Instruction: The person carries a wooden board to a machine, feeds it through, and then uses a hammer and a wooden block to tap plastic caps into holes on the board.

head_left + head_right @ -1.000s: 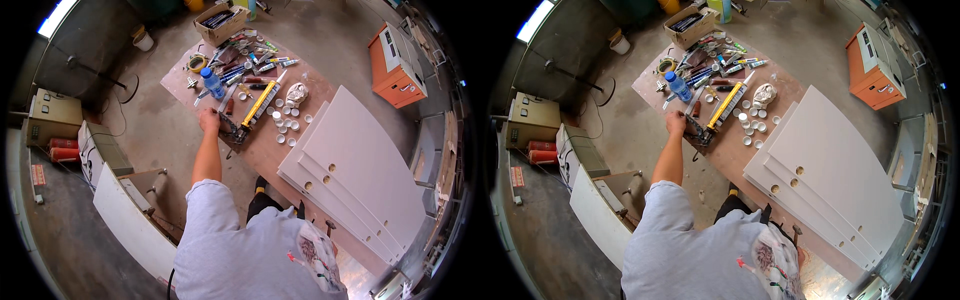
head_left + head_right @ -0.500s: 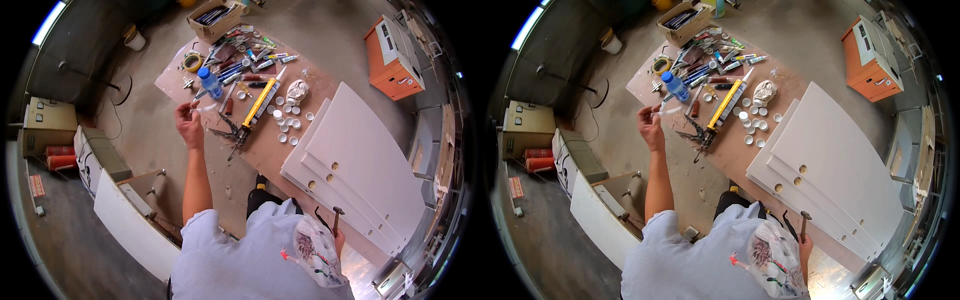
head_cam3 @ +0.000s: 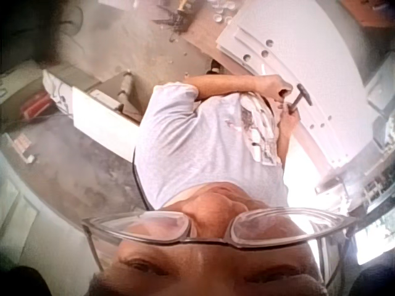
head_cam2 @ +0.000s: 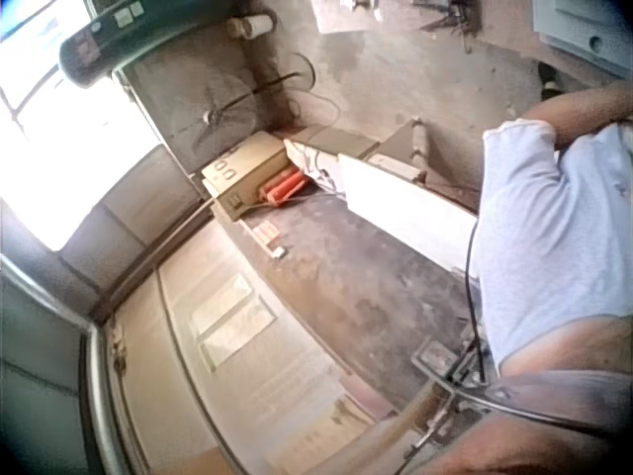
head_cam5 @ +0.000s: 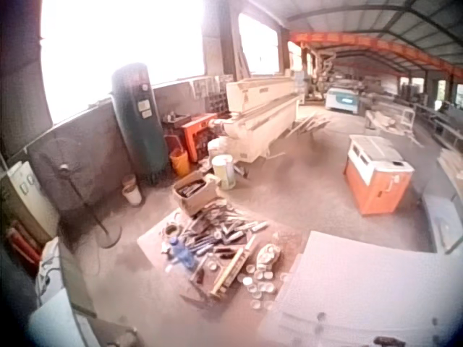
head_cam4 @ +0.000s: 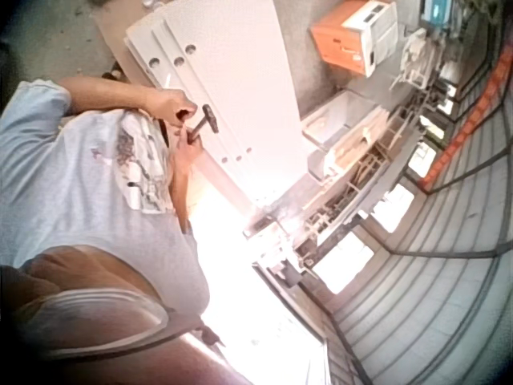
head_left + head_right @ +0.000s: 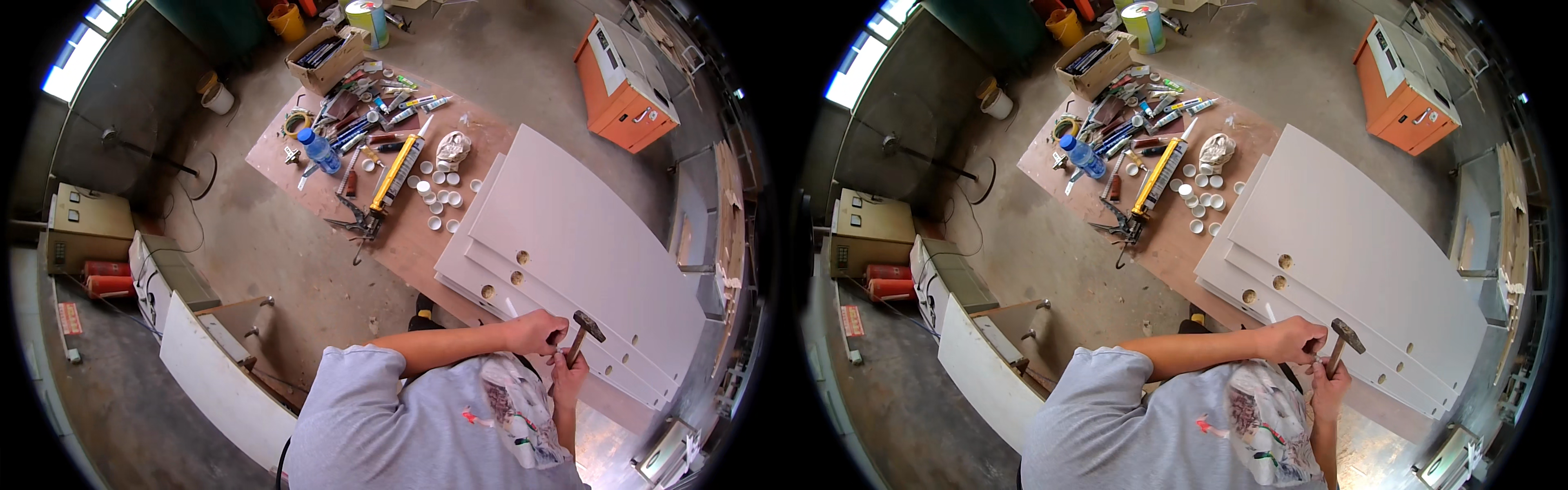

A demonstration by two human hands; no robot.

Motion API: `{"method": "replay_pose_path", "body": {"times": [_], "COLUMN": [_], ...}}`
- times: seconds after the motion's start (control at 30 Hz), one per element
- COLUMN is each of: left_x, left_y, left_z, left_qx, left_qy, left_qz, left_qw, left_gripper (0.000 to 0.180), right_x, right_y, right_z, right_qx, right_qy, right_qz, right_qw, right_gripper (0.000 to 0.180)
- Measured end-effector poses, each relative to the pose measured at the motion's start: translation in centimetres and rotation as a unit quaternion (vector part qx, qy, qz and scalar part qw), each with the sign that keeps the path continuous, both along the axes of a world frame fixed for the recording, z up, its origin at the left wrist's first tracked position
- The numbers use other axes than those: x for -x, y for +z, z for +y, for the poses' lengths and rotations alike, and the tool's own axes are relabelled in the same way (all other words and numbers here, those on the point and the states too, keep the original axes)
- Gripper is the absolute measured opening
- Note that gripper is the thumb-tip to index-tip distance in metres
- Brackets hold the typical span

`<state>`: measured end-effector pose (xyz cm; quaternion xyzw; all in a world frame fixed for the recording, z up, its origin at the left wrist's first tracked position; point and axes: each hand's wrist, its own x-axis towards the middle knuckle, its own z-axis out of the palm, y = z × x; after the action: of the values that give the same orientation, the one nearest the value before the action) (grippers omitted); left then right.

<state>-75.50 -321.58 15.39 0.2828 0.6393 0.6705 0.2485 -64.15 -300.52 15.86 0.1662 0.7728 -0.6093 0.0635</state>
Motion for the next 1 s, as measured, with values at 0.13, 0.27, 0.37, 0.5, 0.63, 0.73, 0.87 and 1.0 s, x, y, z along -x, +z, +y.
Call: {"method": "replay_pose_path", "body": {"times": [0.13,0.27,0.37,0.5,0.63,0.73,0.87,1.0], "left_x": [-1.0,3.5,8.9,17.0,25.5,30.0,35.3,38.6], "left_y": [0.3,-4.8,-7.4,-9.6,-11.6,-15.2,-17.7,-19.4], "left_z": [3.6,1.8,-7.7,-25.1,-36.3,-42.8,-47.0,-49.2], "left_qx": [0.001,0.115,0.238,0.32,0.48,0.565,0.614,0.63], "left_qy": [-0.047,0.133,0.417,0.579,0.626,0.623,0.613,0.578], "left_qz": [0.038,0.09,0.078,0.099,0.111,0.103,0.087,0.058], "left_qw": [0.998,0.98,0.874,0.744,0.605,0.532,0.489,0.516], "left_gripper": [0.026,0.023,0.023,0.026,0.02,0.017,0.018,0.023], "right_x": [-1.7,-4.3,-4.7,-3.1,-1.5,-2.4,-1.8,-0.6], "right_y": [0.3,-0.3,-0.3,0.0,0.1,-1.8,1.1,1.0], "right_z": [5.4,12.7,17.5,18.2,13.4,10.0,1.4,-1.5], "right_qx": [0.055,0.162,0.217,0.22,0.124,0.055,-0.048,-0.041], "right_qy": [-0.034,-0.074,-0.076,-0.154,-0.142,-0.091,-0.076,-0.075], "right_qz": [-0.006,0.062,0.077,0.042,-0.014,-0.086,-0.212,-0.268], "right_qw": [0.998,0.982,0.97,0.962,0.982,0.991,0.973,0.96], "right_gripper": [0.008,0.009,0.01,0.01,0.011,0.012,0.019,0.016]}}
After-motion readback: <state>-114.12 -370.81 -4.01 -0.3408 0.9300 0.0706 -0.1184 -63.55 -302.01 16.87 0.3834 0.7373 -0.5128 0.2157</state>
